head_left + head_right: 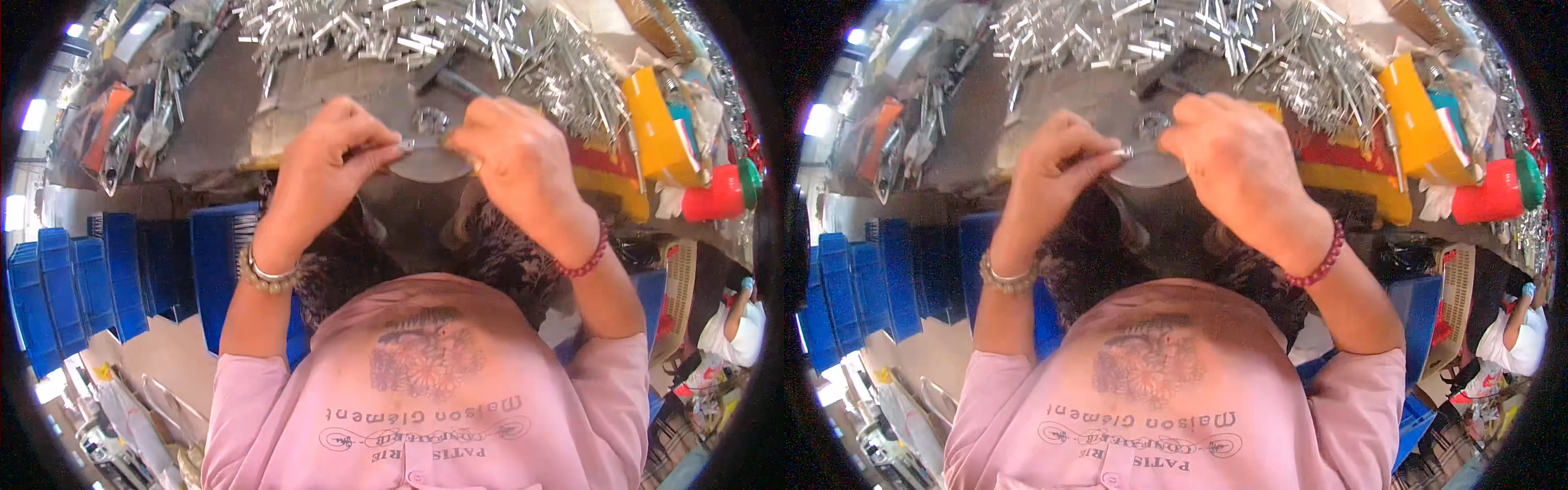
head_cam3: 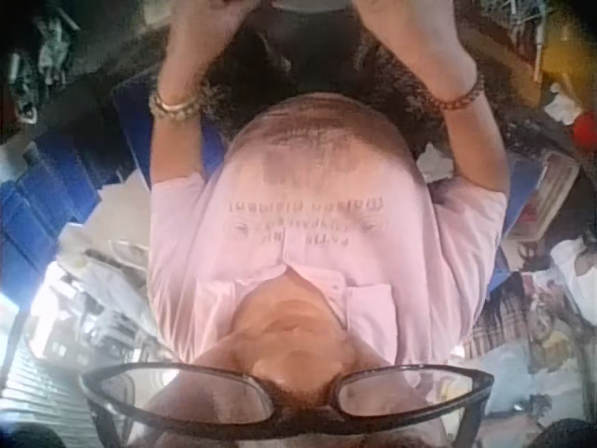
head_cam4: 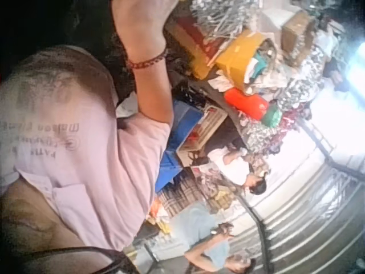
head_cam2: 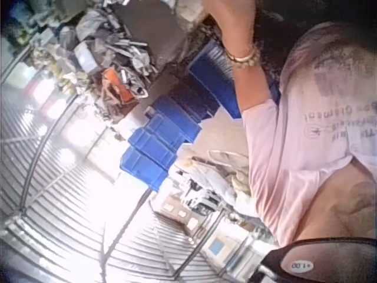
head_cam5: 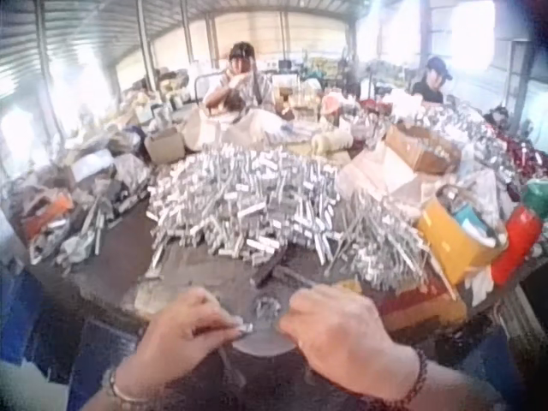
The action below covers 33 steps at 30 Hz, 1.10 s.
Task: The person assembles metal components by inserting pins into metal sleeves over a round metal plate and places the assembled pieces into a blue crate.
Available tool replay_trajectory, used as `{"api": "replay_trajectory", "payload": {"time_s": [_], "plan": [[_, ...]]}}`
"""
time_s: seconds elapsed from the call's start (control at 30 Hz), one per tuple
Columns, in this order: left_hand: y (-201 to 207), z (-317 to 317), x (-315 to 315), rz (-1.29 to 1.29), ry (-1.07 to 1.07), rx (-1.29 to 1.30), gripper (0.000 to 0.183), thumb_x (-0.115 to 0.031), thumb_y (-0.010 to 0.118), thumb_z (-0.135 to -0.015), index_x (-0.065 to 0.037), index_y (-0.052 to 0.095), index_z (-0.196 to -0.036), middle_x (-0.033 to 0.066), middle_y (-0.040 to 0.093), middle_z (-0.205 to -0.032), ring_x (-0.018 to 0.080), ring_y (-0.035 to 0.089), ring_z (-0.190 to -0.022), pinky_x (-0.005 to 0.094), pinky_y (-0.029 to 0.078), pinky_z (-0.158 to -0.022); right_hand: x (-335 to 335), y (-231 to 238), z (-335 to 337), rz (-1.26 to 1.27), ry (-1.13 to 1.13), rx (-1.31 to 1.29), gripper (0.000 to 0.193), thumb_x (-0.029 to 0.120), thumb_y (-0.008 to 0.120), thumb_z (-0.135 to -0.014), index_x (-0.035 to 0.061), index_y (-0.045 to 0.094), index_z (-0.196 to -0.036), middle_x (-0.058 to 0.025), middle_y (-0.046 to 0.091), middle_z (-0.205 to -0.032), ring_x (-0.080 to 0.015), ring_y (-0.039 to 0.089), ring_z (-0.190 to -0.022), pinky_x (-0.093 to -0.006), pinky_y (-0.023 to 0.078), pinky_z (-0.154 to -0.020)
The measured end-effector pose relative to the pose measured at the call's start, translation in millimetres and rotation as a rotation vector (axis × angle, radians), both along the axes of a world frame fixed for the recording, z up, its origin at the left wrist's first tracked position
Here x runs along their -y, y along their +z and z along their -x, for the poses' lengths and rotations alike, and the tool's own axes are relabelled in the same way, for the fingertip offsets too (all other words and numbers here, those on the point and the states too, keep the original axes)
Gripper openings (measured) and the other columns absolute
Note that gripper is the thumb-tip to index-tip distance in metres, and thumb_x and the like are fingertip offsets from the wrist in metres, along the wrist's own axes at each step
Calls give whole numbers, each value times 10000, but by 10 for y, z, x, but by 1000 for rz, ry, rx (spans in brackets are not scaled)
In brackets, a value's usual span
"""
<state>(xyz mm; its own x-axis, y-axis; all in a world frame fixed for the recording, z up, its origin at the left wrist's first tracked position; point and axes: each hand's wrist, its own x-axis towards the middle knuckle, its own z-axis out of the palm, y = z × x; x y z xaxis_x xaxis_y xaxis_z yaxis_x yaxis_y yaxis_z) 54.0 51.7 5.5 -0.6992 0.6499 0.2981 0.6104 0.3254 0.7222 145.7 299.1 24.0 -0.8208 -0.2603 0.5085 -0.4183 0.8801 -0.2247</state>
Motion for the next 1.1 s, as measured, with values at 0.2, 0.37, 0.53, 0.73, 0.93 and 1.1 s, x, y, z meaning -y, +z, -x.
{"api": "replay_trajectory", "payload": {"time_s": [0.2,0.37,0.53,0.73,0.93,1.1], "plan": [[-18,8,-36,-39,31,70,158,31,833,-891,-15,804,-1040,23,636,-977,140,626,-911,265,483,-801,28,-31,-138,241,3,-76,89,22,802,-808,50,748,-874,-86,661,-879,-295,679,-811,-394,554,-694],[-92,-22,-35,-106,36,141,173,19,846,-886,-34,820,-1048,-6,617,-982,80,597,-876,222,432,-737,-90,-300,-677,570,93,519,98,0,812,-849,18,745,-918,-135,678,-870,-332,677,-741,-397,539,-662],[-27,-13,-54,-49,27,80,202,22,860,-860,-49,833,-1047,-14,609,-985,69,567,-842,219,390,-693,-227,-1355,-992,461,-141,758,149,57,749,-920,44,776,-1065,-175,737,-992,-384,739,-863,-446,580,-742],[-59,-20,-37,-14,54,46,240,33,872,-821,-55,834,-1040,1,639,-1006,74,556,-839,224,374,-694,-153,-1973,-1072,76,-236,805,240,66,701,-935,92,788,-1157,-175,766,-1122,-417,743,-1015,-507,611,-860],[-27,-71,-48,11,90,11,263,66,851,-814,-37,824,-1055,23,643,-1025,85,563,-863,225,383,-711,-151,-1971,-973,55,-314,912,268,53,688,-920,108,759,-1172,-158,766,-1142,-410,741,-1034,-534,608,-864],[-102,-38,-47,-8,55,-31,258,80,837,-820,-14,811,-1059,41,641,-1036,109,581,-902,228,409,-741,-161,-1950,-1031,82,-363,957,304,45,688,-910,113,741,-1201,-153,764,-1128,-403,737,-1048,-529,606,-873]]}}
